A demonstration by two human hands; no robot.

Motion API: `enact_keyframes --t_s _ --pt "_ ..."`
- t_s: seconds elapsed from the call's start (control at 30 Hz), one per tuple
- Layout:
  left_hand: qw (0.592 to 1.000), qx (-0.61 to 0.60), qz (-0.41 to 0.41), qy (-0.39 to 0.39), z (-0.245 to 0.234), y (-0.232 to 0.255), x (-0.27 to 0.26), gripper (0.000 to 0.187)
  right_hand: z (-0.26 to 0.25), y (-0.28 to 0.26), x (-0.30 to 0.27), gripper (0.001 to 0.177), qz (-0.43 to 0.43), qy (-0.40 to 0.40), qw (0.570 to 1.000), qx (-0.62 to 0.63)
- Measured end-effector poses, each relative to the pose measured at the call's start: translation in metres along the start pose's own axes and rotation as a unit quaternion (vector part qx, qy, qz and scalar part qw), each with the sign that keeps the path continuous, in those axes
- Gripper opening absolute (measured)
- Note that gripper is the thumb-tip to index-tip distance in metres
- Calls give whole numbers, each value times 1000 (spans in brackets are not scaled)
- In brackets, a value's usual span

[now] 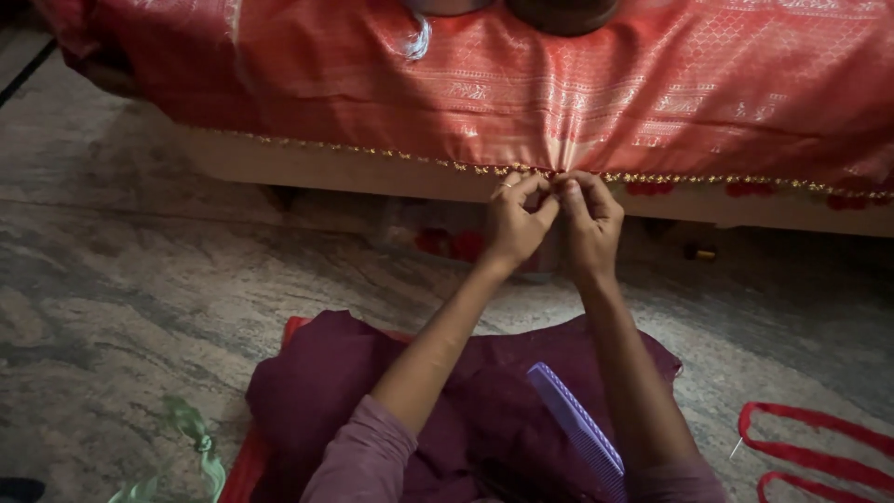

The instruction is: Manually tying decorative red tassels onto the edge of a silk saree.

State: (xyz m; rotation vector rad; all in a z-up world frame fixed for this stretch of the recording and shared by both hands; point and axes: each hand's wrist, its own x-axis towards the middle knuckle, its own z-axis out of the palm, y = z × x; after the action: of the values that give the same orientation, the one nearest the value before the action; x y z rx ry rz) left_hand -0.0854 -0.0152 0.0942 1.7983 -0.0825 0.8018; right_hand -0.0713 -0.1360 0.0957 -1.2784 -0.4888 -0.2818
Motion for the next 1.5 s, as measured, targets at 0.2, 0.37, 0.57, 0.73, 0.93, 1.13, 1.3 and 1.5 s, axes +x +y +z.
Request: enact_keyframes --t_s 0.2,0.37,0.57,0.73,0.93,1.13,1.3,1.5 --pt "992 -117 35 -9 -1 28 -8 22 1 -21 -5 18 17 6 997 -81" --pt "968 -231 0 -98 -2 25 -4 28 -2 -31 -8 18 -121 67 939 -316" --pt "976 -127 1 -177 1 4 9 32 -4 -56 16 18 -182 48 867 -461" --pt "946 -282 -5 -161 3 10 22 41 0 -91 43 4 -31 -77 961 -263" --pt "877 -407 -152 -207 14 2 31 35 -5 -102 60 6 4 -114 966 -233" --pt "888 -380 -182 -186 15 6 35 27 -10 -98 72 7 24 -144 965 -219" --pt "894 -392 -157 -152 23 -2 36 28 -9 -88 77 7 40 -157 974 -161" --pt "894 -382 -187 -143 19 3 43 26 -8 -85 80 6 24 -162 970 -178"
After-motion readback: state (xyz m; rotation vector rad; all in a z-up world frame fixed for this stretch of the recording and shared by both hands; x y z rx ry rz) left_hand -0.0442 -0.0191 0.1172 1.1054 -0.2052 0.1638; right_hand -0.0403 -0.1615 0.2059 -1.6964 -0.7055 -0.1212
